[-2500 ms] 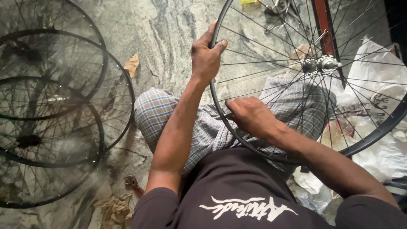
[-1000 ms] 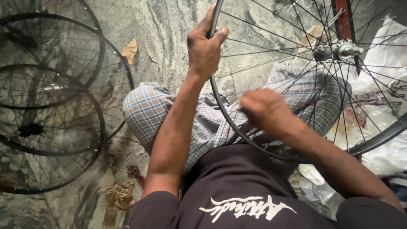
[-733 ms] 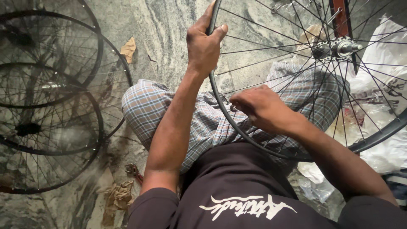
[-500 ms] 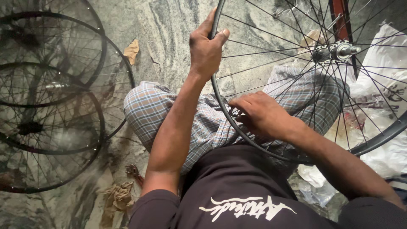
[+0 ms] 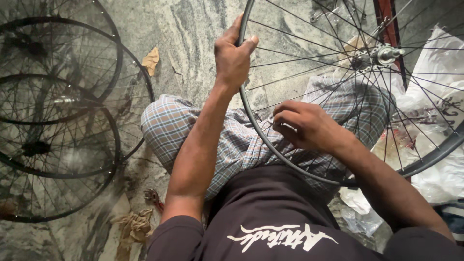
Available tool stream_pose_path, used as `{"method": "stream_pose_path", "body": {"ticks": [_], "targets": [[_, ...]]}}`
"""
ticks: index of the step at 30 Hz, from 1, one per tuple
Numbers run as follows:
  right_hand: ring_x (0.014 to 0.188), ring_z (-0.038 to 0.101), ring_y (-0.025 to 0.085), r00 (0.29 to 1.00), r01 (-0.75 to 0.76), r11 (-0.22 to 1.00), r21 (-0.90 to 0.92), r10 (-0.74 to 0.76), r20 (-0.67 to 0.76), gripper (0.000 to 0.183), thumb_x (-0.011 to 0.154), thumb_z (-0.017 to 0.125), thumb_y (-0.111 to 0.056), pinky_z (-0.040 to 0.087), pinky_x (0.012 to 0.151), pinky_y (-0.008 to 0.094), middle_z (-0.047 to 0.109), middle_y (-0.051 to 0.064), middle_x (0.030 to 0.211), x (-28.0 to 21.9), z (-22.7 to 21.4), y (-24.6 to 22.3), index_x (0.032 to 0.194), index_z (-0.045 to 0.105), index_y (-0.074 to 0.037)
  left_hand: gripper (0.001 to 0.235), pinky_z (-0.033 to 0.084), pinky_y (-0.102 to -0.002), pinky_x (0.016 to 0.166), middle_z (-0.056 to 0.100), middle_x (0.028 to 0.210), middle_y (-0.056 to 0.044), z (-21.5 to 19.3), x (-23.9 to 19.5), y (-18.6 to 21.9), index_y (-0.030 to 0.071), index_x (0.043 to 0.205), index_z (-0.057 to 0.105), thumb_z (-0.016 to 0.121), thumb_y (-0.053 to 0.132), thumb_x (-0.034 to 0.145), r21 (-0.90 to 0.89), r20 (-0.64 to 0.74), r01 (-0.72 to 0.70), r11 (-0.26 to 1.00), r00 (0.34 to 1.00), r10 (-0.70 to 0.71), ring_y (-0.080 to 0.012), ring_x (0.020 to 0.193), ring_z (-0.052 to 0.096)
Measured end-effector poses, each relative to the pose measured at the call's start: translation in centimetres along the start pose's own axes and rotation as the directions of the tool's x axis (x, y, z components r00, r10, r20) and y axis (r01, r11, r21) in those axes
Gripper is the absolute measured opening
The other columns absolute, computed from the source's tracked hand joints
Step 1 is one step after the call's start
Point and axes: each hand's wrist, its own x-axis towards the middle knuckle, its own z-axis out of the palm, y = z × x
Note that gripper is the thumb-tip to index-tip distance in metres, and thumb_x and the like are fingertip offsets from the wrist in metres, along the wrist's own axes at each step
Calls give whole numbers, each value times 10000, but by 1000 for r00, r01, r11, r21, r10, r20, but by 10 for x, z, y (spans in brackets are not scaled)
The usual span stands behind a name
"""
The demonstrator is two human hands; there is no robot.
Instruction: The person sits on the floor and works on a bicycle wheel, using a tool to adjust the spokes. They then handle a bicycle rim, pressing along its edge with their fingers.
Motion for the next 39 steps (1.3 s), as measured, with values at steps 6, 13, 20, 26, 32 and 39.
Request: {"method": "stream_pose_path", "body": {"ticks": [6,13,20,26,32,39], "targets": [[1039,674,260,978,-105,839,-533,-9,-208,130,927,670,-83,478,911,441,696,121,1121,0,8,-16,1053,658,-52,567,565,-308,988,743,1253,-197,1,0,5,-41,1454,567,702,68,914,-77,11,103,992,995,-103,-214,1074,704],[920,650,277,974,-226,920,-320,223,-47,189,936,681,-93,448,835,427,685,98,997,24,24,-21,1124,666,-92,607,529,-303,753,742,1095,-181,0,-5,33,2,1492,549,710,67,911,30,12,204,978,979,-205,-152,803,584],[889,640,322,970,-80,964,-256,16,-242,226,906,711,-110,503,775,446,650,152,1084,12,31,-17,1104,635,-34,591,601,-267,846,745,1247,-151,-4,-9,21,-1,1488,517,704,101,936,-35,-2,90,995,996,-90,-128,903,694],[789,663,312,910,-369,776,-512,413,-29,112,883,728,-70,507,731,472,668,95,862,39,34,-26,970,658,-73,562,502,-333,1110,660,1409,-229,0,-12,19,-33,1472,554,728,71,948,-29,-25,-4,1000,1000,4,-261,1280,660],[785,646,329,971,-162,977,-137,133,-198,208,843,705,-129,516,688,440,643,144,907,23,17,-33,1009,617,-39,572,495,-341,1102,656,1394,-241,-6,-11,31,-18,1471,546,726,92,939,-53,-37,47,998,998,-49,-277,1270,635],[780,669,321,943,-311,846,-434,333,-26,302,706,775,-39,495,683,491,669,94,819,41,20,-40,982,653,-63,571,542,-346,1051,701,1341,-200,-5,-13,40,-11,1473,556,750,85,946,21,-76,-80,997,994,81,-237,1198,708]]}}
